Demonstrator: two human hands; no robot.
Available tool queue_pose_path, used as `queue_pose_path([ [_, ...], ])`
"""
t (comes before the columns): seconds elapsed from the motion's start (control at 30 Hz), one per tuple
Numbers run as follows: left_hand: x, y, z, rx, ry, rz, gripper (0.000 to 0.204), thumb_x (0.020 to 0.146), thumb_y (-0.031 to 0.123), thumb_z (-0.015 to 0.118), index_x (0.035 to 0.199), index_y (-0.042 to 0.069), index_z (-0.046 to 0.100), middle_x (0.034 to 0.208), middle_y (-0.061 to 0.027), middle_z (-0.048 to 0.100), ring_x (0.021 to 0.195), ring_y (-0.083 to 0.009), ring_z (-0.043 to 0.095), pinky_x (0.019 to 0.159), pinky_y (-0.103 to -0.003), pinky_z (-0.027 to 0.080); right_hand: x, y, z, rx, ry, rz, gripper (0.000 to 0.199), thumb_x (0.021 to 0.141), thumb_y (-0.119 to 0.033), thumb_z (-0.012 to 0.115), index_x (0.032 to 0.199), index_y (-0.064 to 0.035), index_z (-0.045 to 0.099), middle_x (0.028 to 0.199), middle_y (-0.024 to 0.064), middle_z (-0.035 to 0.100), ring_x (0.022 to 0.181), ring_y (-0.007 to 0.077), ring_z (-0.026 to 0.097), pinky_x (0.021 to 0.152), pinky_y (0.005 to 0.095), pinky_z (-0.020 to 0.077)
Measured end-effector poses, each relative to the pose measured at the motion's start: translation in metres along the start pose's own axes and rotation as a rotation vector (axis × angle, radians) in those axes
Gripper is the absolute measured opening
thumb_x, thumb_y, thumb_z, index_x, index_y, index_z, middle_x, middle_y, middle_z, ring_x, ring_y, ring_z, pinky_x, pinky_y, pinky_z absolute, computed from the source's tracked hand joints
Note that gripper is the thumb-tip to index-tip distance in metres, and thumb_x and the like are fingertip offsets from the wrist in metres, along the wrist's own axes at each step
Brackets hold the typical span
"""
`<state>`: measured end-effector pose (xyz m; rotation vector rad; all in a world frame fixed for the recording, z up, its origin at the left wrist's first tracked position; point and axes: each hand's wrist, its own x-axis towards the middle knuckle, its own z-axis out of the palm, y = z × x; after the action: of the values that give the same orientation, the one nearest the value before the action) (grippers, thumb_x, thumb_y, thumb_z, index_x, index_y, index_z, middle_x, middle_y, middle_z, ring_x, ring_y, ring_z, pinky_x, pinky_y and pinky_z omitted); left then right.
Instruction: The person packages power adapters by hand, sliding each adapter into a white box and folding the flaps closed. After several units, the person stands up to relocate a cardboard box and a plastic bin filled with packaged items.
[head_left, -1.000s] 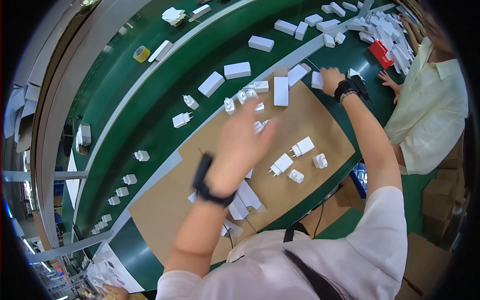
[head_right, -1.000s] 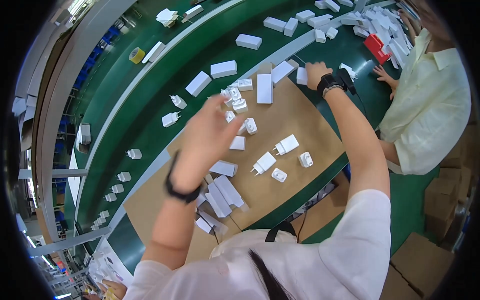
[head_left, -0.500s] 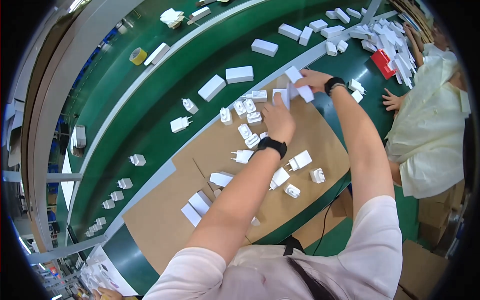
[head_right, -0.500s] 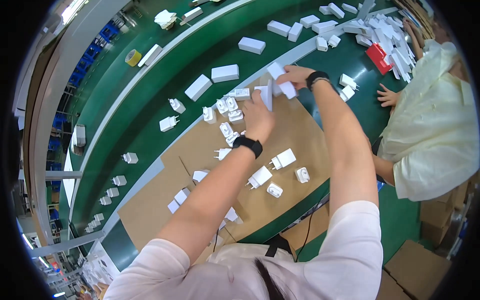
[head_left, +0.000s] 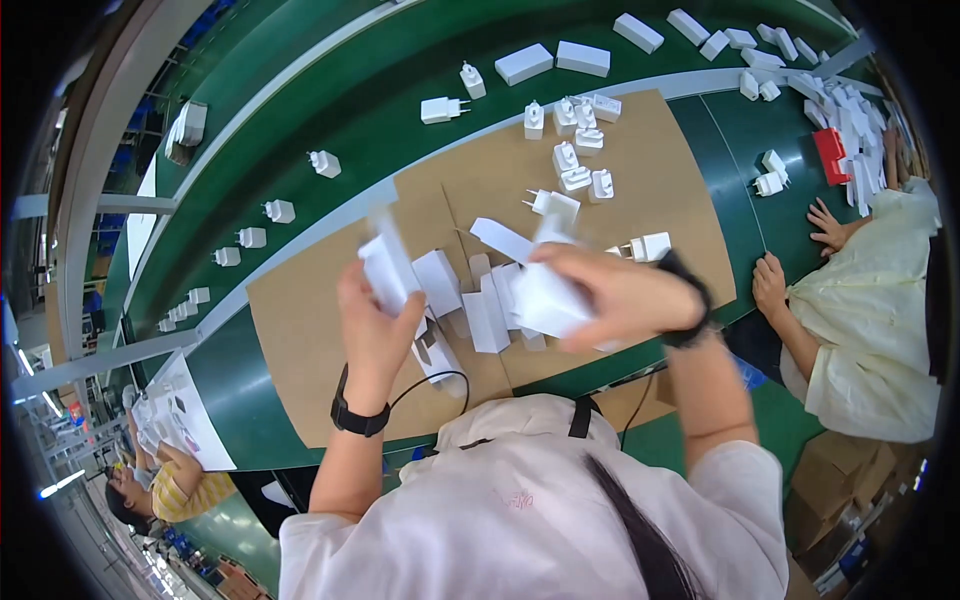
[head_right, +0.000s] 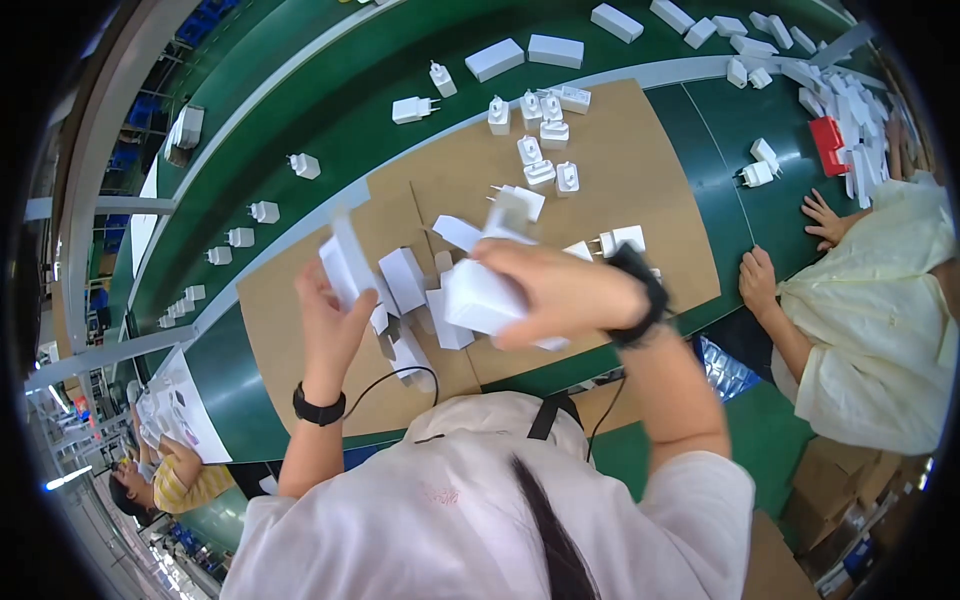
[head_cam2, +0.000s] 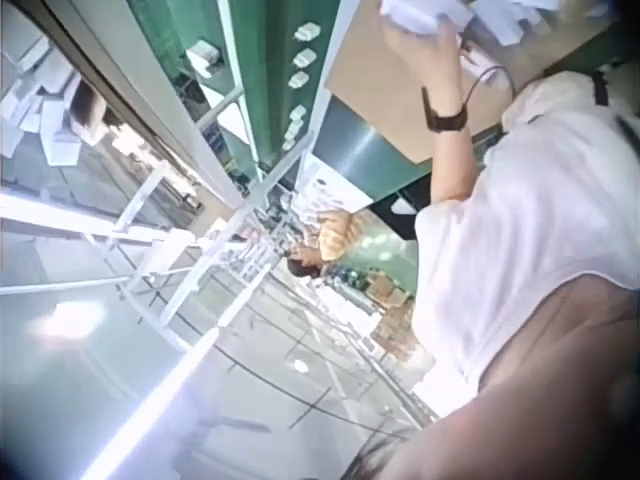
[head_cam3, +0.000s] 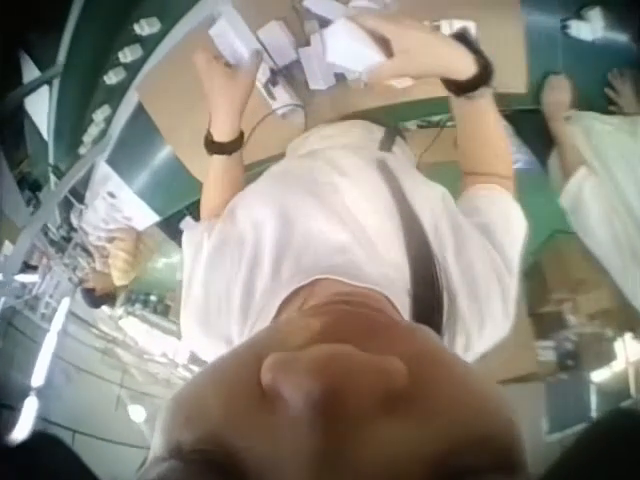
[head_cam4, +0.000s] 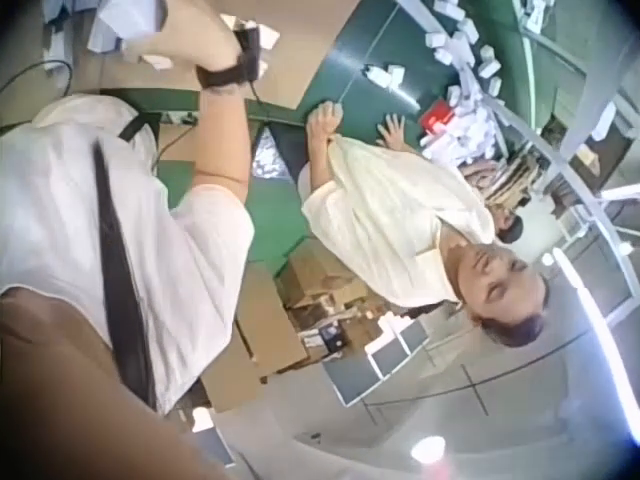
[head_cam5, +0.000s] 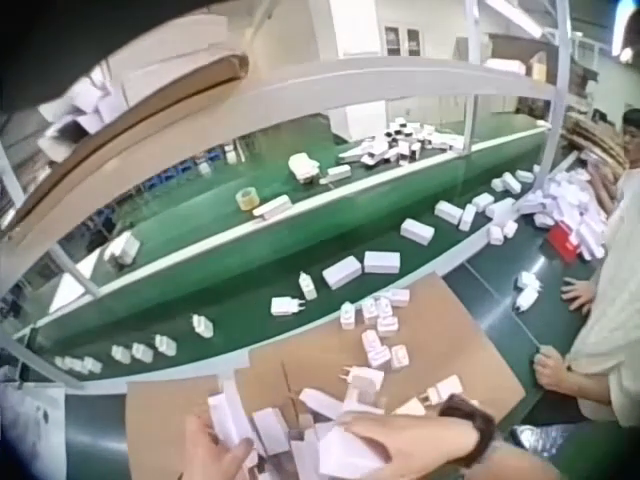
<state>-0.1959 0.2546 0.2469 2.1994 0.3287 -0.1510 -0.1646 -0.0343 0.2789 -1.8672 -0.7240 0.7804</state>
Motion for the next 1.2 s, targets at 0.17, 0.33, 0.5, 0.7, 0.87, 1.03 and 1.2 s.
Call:
queue_pose_path([
  [0.17,-0.025,-0.096,0.024,0.176,0.086,0.198,0.079,0.066,0.023,0.075,0.124,-0.007,0.029,0.110,-0.0230,0.047,0.096,-0.0296,0.053,0.077,-0.038,0.046,0.063,0.017,0.085,-0.258,0.207,0.099,0.071,0.063,-0.024,0.068,0.121,0.0049,0.038,0.126,0.0244,0.041,0.107,0.0363,0.048,0.089,0.0352,0.0414],
  [0.33,-0.052,-0.083,-0.007,0.113,0.078,0.106,0.085,0.069,0.029,0.075,0.129,-0.005,0.026,0.116,-0.0239,0.044,0.094,-0.0292,0.053,0.076,-0.038,0.047,0.021,-0.028,0.086,-0.130,0.293,0.161,0.066,0.062,-0.021,0.071,0.116,0.0041,0.042,0.112,0.0225,0.053,0.093,0.0347,0.057,0.081,0.0355,0.0462],
  [0.5,-0.060,-0.116,-0.055,-0.122,0.117,-0.055,0.076,0.072,0.023,0.073,0.129,0.003,0.027,0.117,-0.0211,0.043,0.094,-0.0278,0.052,0.076,-0.037,0.047,-0.017,-0.009,0.054,0.483,0.830,0.195,0.063,0.074,-0.022,0.069,0.124,0.0012,0.039,0.099,0.0109,0.057,0.084,0.0178,0.059,0.069,0.0296,0.0497],
  [0.7,-0.093,-0.145,-0.065,-0.116,0.178,-0.127,0.073,0.072,0.018,0.071,0.129,0.005,0.027,0.119,-0.0201,0.041,0.100,-0.0263,0.048,0.079,-0.037,0.046,0.080,0.009,0.038,0.156,0.734,0.149,0.061,0.077,-0.024,0.067,0.124,0.0009,0.039,0.103,0.0127,0.058,0.087,0.0194,0.059,0.073,0.0304,0.0492],
  [0.87,-0.118,-0.127,-0.054,-0.101,0.131,-0.120,0.073,0.072,0.016,0.071,0.130,0.006,0.027,0.120,-0.0196,0.041,0.097,-0.0258,0.050,0.080,-0.036,0.046,0.163,0.042,0.070,-0.404,0.570,0.281,0.046,0.076,-0.040,0.061,0.103,-0.0038,0.060,0.103,0.0192,0.060,0.095,0.0334,0.057,0.083,0.0397,0.0448],
  [1.03,-0.146,-0.125,-0.063,-0.137,0.146,-0.069,0.068,0.074,0.012,0.067,0.130,0.007,0.028,0.121,-0.0177,0.041,0.100,-0.0242,0.049,0.076,-0.035,0.045,0.121,-0.021,0.129,-0.291,0.809,-0.021,0.034,0.074,-0.037,0.061,0.082,-0.0035,0.062,0.071,0.0199,0.060,0.072,0.0368,0.058,0.066,0.0451,0.0455],
  [1.2,-0.155,-0.112,-0.049,0.073,-0.170,0.015,0.051,0.076,0.011,0.066,0.120,0.005,0.043,0.114,-0.0113,0.049,0.091,-0.0196,0.054,0.073,-0.033,0.045,-0.038,-0.057,0.164,0.110,0.724,0.070,0.039,0.075,-0.031,0.067,0.102,-0.0039,0.060,0.083,0.0132,0.063,0.072,0.0223,0.061,0.066,0.0323,0.0483],
])
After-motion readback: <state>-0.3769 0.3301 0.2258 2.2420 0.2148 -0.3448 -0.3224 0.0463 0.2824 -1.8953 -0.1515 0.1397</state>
